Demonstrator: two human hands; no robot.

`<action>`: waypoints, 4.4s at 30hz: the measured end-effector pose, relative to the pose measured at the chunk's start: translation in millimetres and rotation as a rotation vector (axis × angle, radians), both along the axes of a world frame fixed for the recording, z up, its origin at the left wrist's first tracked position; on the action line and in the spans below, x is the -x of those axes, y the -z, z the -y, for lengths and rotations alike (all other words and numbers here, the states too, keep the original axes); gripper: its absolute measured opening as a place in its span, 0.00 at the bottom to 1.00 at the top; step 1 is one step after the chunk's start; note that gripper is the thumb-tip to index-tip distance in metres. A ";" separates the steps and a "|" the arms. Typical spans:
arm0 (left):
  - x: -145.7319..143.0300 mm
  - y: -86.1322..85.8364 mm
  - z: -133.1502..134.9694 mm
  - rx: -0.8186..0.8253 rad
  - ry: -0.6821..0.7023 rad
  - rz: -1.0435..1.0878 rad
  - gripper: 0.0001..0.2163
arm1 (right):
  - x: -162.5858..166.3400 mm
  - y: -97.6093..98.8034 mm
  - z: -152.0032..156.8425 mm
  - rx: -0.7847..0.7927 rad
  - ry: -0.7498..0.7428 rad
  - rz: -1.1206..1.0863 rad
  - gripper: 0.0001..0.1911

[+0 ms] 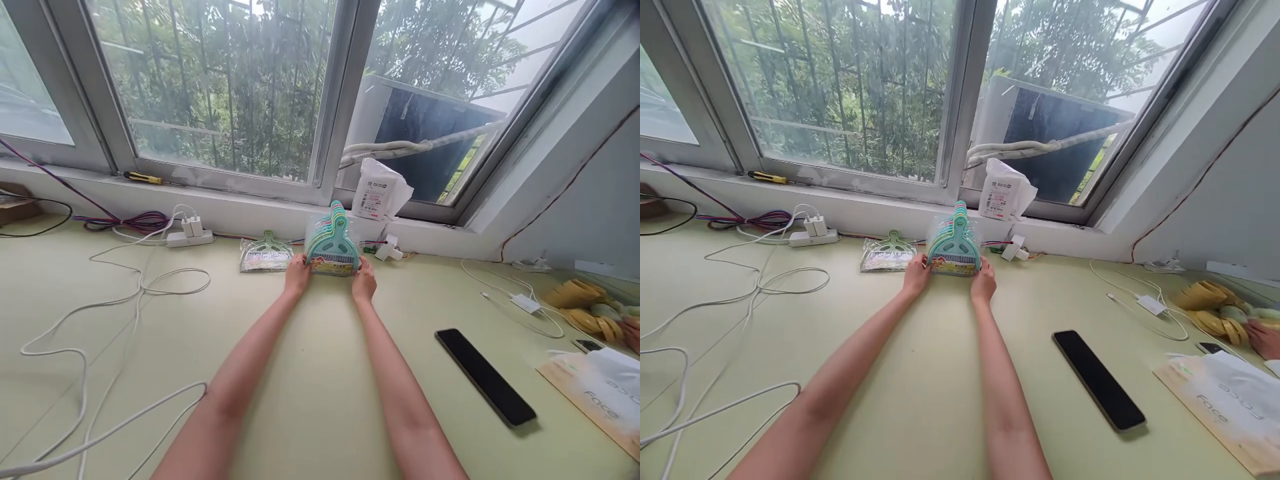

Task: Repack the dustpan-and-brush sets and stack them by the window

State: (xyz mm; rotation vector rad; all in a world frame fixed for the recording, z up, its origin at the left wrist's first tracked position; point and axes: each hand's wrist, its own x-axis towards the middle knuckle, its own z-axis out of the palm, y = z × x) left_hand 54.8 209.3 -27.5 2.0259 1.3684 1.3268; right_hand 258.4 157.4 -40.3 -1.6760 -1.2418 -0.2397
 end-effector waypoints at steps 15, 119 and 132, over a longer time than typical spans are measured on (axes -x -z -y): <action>-2.8 7.1 -10.9 0.021 0.008 0.177 0.10 | -2.9 -11.4 0.1 0.209 0.062 -0.289 0.12; 114.0 -19.7 155.6 0.660 0.504 0.533 0.27 | 78.9 -16.1 132.1 0.152 -0.828 -1.109 0.21; 136.0 -20.0 136.4 0.690 0.332 0.707 0.16 | 82.8 -24.8 138.2 0.206 -0.838 -1.054 0.20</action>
